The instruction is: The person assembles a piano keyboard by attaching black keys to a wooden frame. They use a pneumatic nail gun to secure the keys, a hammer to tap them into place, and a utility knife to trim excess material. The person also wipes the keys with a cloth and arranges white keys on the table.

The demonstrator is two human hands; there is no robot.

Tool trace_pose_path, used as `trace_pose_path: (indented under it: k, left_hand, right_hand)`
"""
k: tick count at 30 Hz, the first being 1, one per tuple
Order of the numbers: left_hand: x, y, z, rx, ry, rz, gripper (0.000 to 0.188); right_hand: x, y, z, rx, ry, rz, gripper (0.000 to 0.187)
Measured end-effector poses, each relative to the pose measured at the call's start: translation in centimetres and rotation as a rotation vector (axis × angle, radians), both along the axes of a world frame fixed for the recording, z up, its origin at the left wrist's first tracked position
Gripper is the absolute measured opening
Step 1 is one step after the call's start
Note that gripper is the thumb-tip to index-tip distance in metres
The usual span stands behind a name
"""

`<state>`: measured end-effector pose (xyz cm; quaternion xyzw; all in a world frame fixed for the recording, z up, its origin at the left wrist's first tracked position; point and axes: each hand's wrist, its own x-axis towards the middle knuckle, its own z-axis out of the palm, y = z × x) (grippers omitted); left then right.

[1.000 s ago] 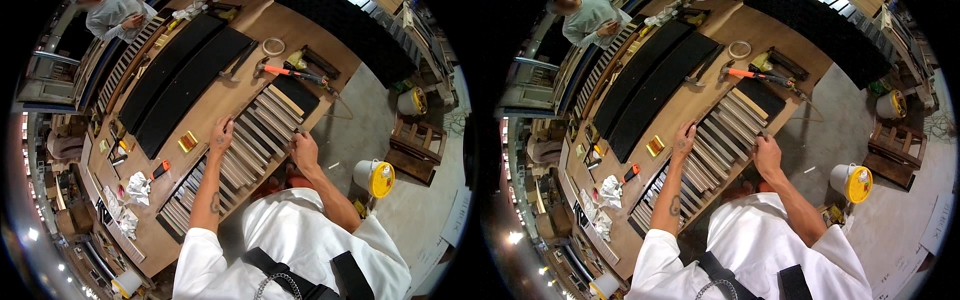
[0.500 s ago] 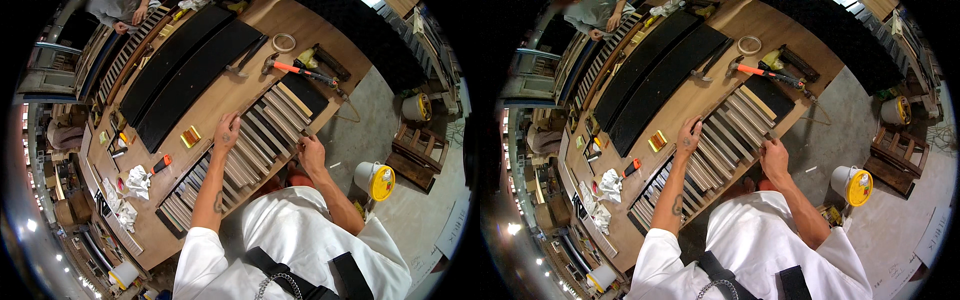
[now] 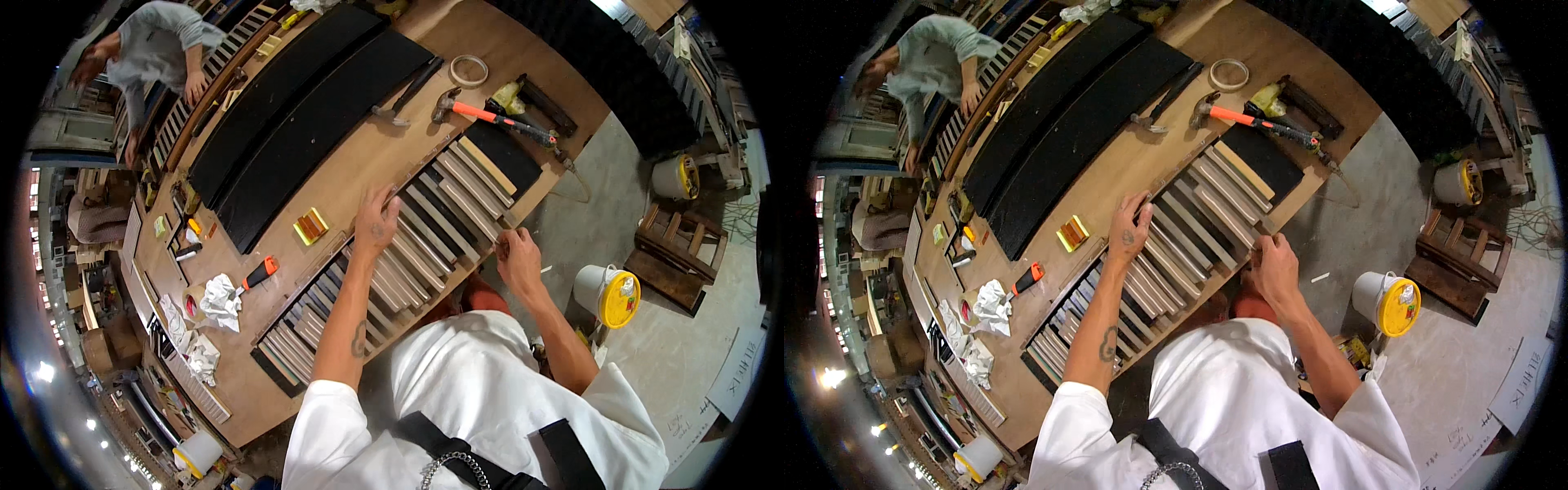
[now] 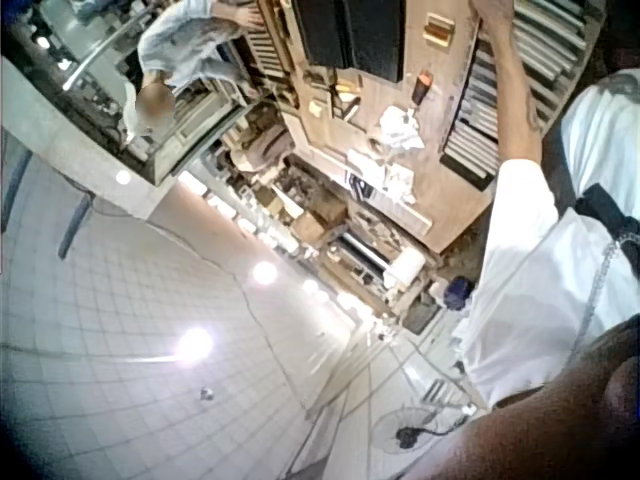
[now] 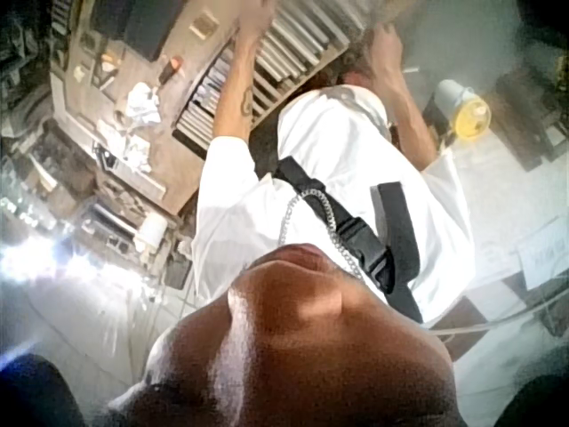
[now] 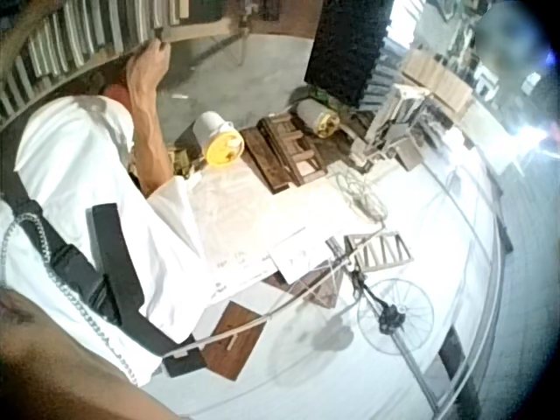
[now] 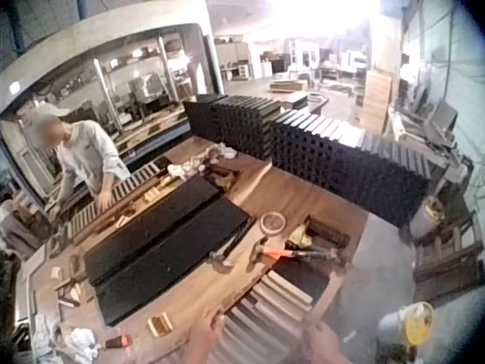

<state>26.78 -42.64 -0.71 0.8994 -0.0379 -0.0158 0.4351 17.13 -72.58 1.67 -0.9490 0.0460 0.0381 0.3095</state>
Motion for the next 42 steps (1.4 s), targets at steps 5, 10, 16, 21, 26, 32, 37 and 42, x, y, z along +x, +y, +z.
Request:
trace_pose_path:
  k: [5,10,16,21,26,32,37,42]
  left_hand:
    - [0.5,-0.1,-0.4,0.065,-0.098,0.054,0.04]
    - [1.1,-0.6,1.6,-0.013,0.075,0.1,0.034]
    - [1.0,-0.5,0.4,0.001,0.019,0.111,0.031]
    - [1.3,-0.5,0.9,-0.034,0.057,0.115,0.032]
    - [1.8,-0.8,1.2,-0.023,0.068,0.125,0.032]
    - [1.1,-0.8,1.2,-0.028,0.113,0.165,0.029]
    - [1.1,-0.6,0.9,-0.018,0.059,0.117,0.031]
    - [0.7,-0.4,0.8,0.017,0.065,0.128,0.031]
  right_hand:
    - [-0.1,-2.3,6.2,0.057,0.046,0.113,0.019]
    - [-3.4,-4.4,5.1,0.224,0.013,0.126,0.025]
    - [-2.4,-1.9,0.4,0.162,0.086,0.033,0.035]
    - [-0.6,-1.9,-0.4,0.15,0.085,0.073,0.035]
    - [0.3,-0.6,0.2,0.127,0.062,0.032,0.032]
    - [0.6,0.0,0.3,0.152,0.009,0.03,0.029]
    - [-0.1,0.5,-0.8,0.139,-0.118,0.017,0.026]
    - [0.4,0.5,-1.0,0.112,-0.121,0.06,0.025]
